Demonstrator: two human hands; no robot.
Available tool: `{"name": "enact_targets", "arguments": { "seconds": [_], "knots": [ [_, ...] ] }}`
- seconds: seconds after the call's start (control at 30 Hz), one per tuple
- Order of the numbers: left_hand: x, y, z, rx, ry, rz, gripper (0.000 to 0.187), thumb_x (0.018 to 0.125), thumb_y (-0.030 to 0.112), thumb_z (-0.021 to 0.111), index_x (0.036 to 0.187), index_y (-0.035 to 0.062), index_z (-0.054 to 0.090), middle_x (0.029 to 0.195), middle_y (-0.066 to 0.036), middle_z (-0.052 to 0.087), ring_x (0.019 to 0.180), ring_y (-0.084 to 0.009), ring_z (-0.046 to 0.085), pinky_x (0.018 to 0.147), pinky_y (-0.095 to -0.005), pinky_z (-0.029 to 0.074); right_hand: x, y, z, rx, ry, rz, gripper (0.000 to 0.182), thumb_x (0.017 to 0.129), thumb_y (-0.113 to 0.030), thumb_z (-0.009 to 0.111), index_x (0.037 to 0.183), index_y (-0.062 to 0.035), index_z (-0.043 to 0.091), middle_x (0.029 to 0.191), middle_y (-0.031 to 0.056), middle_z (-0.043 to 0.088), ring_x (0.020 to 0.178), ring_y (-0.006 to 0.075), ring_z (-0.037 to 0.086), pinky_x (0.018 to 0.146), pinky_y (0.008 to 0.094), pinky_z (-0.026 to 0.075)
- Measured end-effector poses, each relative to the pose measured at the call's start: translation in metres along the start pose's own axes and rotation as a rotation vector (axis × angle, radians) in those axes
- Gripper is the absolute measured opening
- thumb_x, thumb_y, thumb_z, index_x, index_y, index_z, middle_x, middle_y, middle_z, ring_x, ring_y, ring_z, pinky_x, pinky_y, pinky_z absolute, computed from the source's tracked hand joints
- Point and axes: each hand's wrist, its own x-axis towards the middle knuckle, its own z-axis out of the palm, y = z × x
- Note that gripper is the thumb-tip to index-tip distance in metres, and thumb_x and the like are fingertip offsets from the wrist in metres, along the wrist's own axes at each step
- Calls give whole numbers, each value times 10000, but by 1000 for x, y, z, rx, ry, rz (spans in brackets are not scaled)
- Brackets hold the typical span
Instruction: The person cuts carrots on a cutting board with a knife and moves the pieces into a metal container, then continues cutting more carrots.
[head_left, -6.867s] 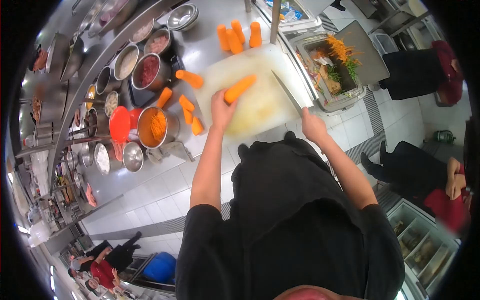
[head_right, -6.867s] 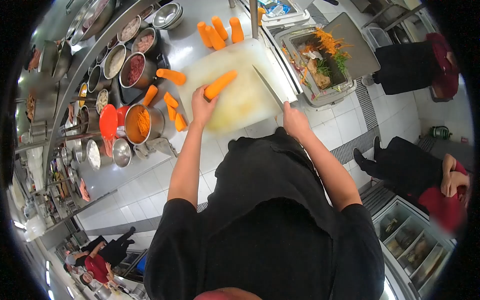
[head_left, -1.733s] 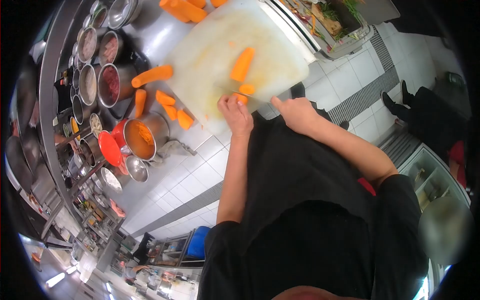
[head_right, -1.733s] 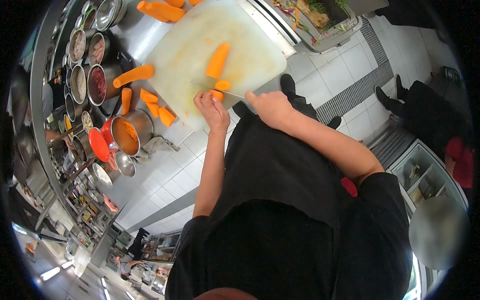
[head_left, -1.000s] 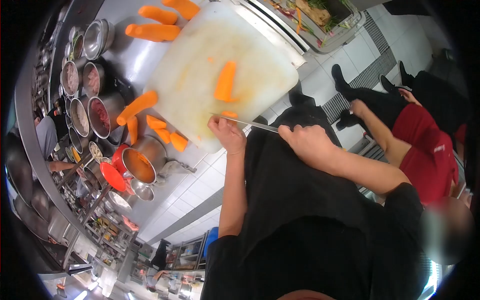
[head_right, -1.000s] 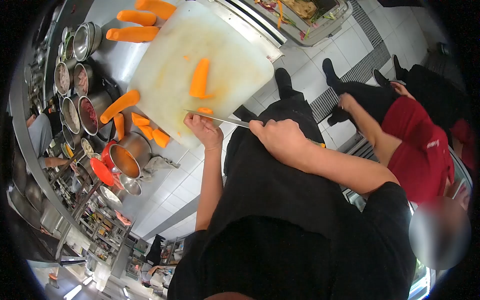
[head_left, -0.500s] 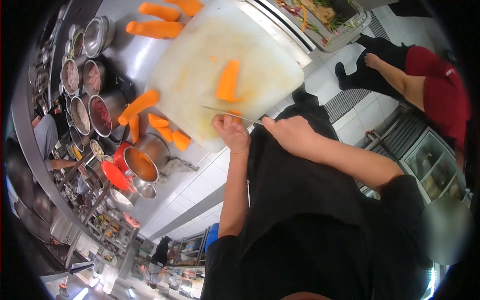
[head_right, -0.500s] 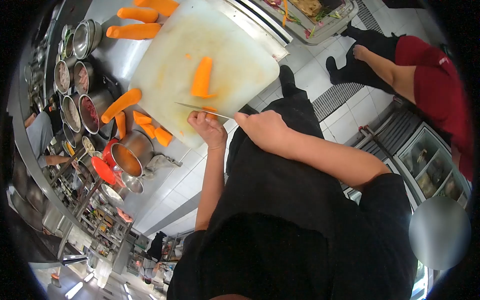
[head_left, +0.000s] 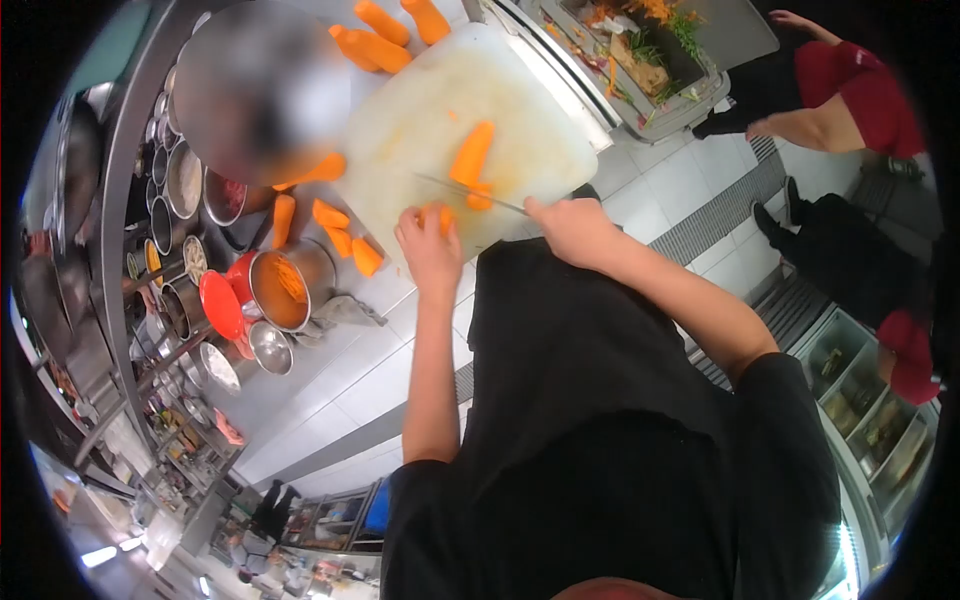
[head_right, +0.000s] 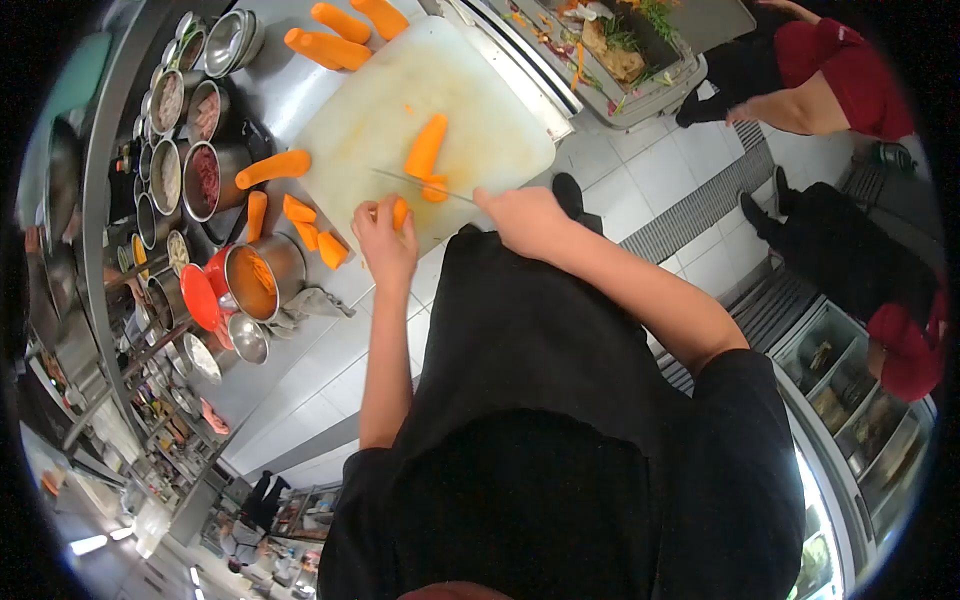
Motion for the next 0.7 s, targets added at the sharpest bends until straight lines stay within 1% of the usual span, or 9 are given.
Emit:
{"name": "enact_targets", "arguments": {
  "seconds": [0.03, 0.13, 0.27, 0.33, 0.5, 0.57, 0.63, 0.67, 0.7],
  "knots": [
    [8, 0, -5, 76, -90, 23, 447, 823, 140, 830, 1234, 53, 675, 1199, -186, 547, 1083, -376, 554, 986, -481, 454, -12, 2, -17, 14, 5, 62, 302, 857, -50, 619, 1143, -41, 525, 729, 182, 701, 710, 412, 719, 634, 522, 562],
    [29, 14, -16, 108, -115, 70, 459, 831, 190, 810, 1253, 66, 680, 1218, -191, 579, 1113, -388, 565, 998, -478, 458, -49, 24, -35, 7, 45, 180, 268, 880, -61, 611, 1133, -48, 525, 733, 196, 696, 731, 423, 714, 649, 540, 554],
    [72, 42, 21, 36, 43, 132, 465, 842, 231, 787, 1271, 85, 684, 1207, -200, 627, 1108, -391, 599, 995, -481, 473, -86, 54, -44, -28, 104, 317, 196, 939, -113, 604, 1110, -55, 528, 740, 216, 692, 730, 438, 703, 652, 563, 544],
    [99, 44, 40, 76, -278, 4, 442, 866, 218, 753, 1282, 86, 685, 1190, -206, 662, 1099, -394, 633, 996, -506, 484, -96, 61, -34, -35, 95, 326, 186, 952, -129, 603, 1105, -54, 530, 744, 216, 695, 731, 436, 704, 653, 561, 546],
    [136, 13, 31, 155, -282, 99, 535, 858, 133, 741, 1374, 64, 618, 1212, -220, 661, 1114, -396, 643, 1003, -500, 494, -100, 65, -21, -56, 89, 304, 167, 968, -152, 603, 1081, -47, 536, 753, 213, 702, 726, 433, 705, 650, 554, 551],
    [131, 12, 25, 173, -301, 108, 570, 852, 108, 740, 1400, 50, 592, 1227, -230, 655, 1142, -396, 633, 1016, -491, 493, -96, 70, -12, -74, 60, 260, 178, 964, -137, 585, 1106, -47, 528, 759, 210, 707, 729, 429, 708, 644, 547, 553],
    [98, 13, 22, 32, -104, 407, 628, 829, -19, 656, 1444, 30, 537, 1352, -255, 576, 1215, -398, 570, 1057, -505, 467, -90, 73, -7, -82, 57, 251, 197, 957, -124, 577, 1129, -47, 519, 762, 210, 709, 733, 426, 711, 640, 544, 554],
    [79, 23, 18, 40, -100, 407, 628, 829, -19, 656, 1444, 30, 537, 1352, -255, 576, 1215, -398, 570, 1057, -505, 467, -87, 73, -6, -94, 55, 251, 220, 949, -111, 568, 1152, -46, 511, 765, 210, 711, 737, 423, 714, 637, 541, 554],
    [53, 39, 17, 145, -269, 324, 615, 828, -21, 677, 1427, 9, 543, 1365, -253, 572, 1242, -395, 561, 1074, -484, 468, -85, 73, -7, -91, 55, 244, 220, 949, -111, 568, 1152, -46, 511, 765, 210, 711, 737, 423, 714, 637, 541, 554]
  ]
}}
